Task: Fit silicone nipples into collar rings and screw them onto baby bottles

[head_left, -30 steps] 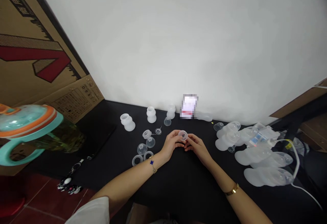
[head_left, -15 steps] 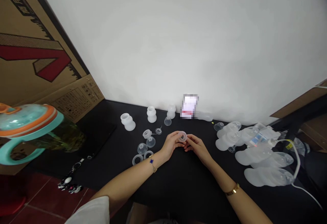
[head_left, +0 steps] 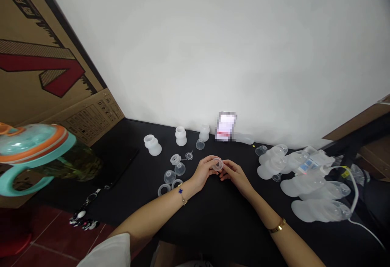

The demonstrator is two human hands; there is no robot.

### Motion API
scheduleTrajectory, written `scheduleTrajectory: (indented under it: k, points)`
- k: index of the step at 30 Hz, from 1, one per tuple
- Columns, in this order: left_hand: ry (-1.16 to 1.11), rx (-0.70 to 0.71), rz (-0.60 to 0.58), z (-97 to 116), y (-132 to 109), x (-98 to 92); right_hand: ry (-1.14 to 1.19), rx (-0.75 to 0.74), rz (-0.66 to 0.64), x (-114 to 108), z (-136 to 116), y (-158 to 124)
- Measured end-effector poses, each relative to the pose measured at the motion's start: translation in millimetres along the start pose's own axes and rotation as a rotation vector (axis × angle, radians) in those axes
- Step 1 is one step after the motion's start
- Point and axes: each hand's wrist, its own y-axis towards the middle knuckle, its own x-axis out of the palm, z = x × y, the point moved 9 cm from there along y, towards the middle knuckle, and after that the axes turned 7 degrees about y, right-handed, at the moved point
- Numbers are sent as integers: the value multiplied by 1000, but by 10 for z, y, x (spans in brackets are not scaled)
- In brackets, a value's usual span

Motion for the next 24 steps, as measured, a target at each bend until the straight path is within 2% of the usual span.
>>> scheduleTrajectory:
  k: [12,24]
  points:
    - [47,14,33,29,-6,-13,7,-6,18,-26,13,9]
    - [-8,-16,56,-4,-2,-10,67,13,26,-40,29,11]
